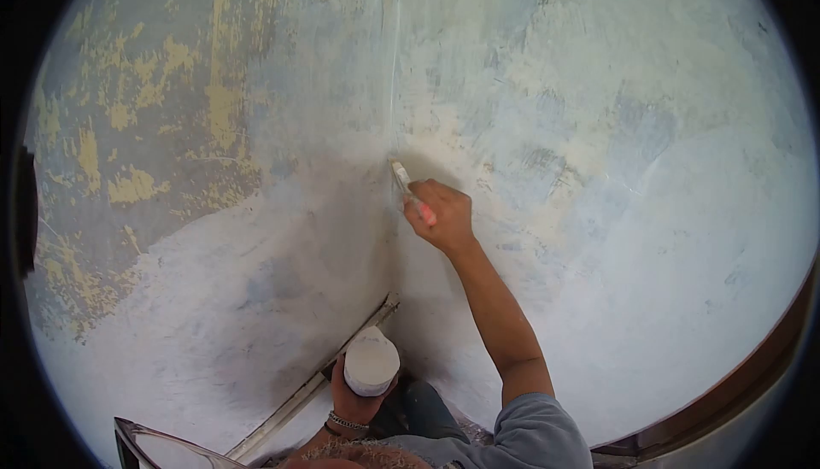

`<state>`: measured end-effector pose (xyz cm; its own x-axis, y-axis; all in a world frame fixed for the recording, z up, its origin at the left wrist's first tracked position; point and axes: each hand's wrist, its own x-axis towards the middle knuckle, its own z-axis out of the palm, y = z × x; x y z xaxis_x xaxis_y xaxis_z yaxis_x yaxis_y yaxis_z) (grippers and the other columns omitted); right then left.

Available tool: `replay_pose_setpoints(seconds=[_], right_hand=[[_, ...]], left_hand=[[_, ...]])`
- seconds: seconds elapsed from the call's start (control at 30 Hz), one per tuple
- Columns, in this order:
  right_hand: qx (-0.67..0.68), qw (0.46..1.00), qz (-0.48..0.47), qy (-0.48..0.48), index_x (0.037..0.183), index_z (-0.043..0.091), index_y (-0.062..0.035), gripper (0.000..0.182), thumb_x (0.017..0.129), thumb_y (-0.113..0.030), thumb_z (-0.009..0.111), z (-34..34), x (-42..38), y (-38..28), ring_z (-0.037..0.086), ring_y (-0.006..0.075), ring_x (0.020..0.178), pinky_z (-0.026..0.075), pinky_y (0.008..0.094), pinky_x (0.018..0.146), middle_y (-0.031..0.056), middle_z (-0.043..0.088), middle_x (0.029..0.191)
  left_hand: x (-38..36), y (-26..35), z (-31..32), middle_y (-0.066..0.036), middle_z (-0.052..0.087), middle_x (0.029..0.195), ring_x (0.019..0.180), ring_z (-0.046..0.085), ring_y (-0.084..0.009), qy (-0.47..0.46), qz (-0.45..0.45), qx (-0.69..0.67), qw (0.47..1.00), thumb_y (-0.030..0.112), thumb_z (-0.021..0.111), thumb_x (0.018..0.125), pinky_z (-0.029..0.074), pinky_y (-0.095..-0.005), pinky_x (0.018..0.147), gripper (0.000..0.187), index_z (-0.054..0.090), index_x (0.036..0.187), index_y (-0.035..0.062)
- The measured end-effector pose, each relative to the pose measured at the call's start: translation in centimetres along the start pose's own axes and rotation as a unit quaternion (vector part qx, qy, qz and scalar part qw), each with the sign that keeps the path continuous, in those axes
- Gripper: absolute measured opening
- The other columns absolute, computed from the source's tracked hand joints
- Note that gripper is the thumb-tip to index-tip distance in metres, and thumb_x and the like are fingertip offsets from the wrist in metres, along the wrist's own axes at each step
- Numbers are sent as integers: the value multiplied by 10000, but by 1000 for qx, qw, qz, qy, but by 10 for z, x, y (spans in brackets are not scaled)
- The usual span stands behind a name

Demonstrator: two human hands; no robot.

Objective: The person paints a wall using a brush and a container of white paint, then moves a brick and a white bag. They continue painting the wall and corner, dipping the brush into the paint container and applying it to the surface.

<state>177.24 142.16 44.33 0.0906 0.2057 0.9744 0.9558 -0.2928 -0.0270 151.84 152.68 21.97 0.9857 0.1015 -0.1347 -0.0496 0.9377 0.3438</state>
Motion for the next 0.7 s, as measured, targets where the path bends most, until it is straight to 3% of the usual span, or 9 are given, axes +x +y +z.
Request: replay_pose_setpoints(seconds=[0.1, 0.13, 0.2, 0.3, 0.37, 0.43, 0.5, 0.6, 0.7], right_hand=[[119, 985, 52, 111, 899, 639, -4, 126, 856, -119, 669, -4, 46, 1, 628, 219, 714, 496, 325, 648, 124, 632, 793], [87, 983, 75, 142, 903, 617, 21, 178, 897, -156, 639, -9, 78, -7, 649, 211, 730, 505, 326, 661, 142, 636, 814], [179, 966, 161, 96, 934, 611, 37, 209, 909, -171, 607, -15, 146, -25, 671, 207, 697, 512, 329, 670, 146, 644, 798], [70, 987, 144, 8, 1021, 658, 4, 285, 893, -229, 556, -11, 242, -25, 692, 225, 650, 532, 342, 706, 178, 696, 807], [11, 984, 177, -9, 1002, 683, -18, 289, 869, -259, 597, -10, 301, -27, 660, 191, 578, 528, 329, 648, 105, 659, 699], [-133, 985, 93, 51, 886, 692, -20, 297, 823, -302, 621, 8, 363, 16, 636, 205, 543, 519, 350, 619, 103, 658, 693], [-275, 956, 93, 30, 1062, 691, -10, 369, 840, -297, 625, 9, 408, 32, 688, 332, 828, 550, 406, 757, 207, 702, 899], [-337, 941, 27, -5, 1211, 646, -96, 467, 820, -347, 602, -1, 419, 13, 638, 395, 996, 525, 452, 863, 242, 663, 1049], [-371, 928, 28, -9, 1289, 601, -171, 505, 820, -358, 599, 1, 425, 7, 617, 387, 1059, 512, 440, 898, 233, 645, 1111]], left_hand=[[-5, 4, 1, -92, 560, 1333, 1225, 541, -324, 7, 7, 18, 1000, 566, 403, 935, 457, -533, 968, 586, 483, 1364, 175], [-5, 5, 0, -91, 561, 1332, 1223, 543, -322, 5, 6, 12, 1000, 562, 403, 936, 460, -532, 963, 583, 485, 1362, 173], [-4, 5, -2, -90, 565, 1327, 1218, 546, -320, 3, 4, 0, 1000, 556, 404, 937, 466, -529, 954, 578, 490, 1358, 170], [-5, 7, 3, -90, 573, 1316, 1206, 554, -321, -2, 11, -1, 1000, 548, 405, 938, 475, -526, 938, 573, 501, 1350, 162], [-5, 9, 6, -91, 577, 1309, 1195, 559, -324, -9, 8, -19, 1000, 545, 405, 939, 477, -525, 932, 573, 505, 1347, 154], [0, 10, 6, -102, 569, 1321, 1212, 546, -336, -12, 19, -25, 999, 554, 400, 940, 457, -527, 963, 600, 497, 1356, 132], [2, 10, 0, -122, 548, 1354, 1255, 515, -355, -3, 36, -16, 999, 574, 391, 941, 416, -534, 1032, 654, 477, 1377, 94], [5, 16, 1, -121, 552, 1349, 1248, 522, -356, 12, 32, -38, 999, 566, 396, 944, 420, -531, 1030, 644, 483, 1369, 90], [15, 18, -10, -92, 568, 1322, 1209, 547, -335, 8, 36, -49, 998, 555, 394, 940, 465, -538, 941, 586, 492, 1362, 161]])
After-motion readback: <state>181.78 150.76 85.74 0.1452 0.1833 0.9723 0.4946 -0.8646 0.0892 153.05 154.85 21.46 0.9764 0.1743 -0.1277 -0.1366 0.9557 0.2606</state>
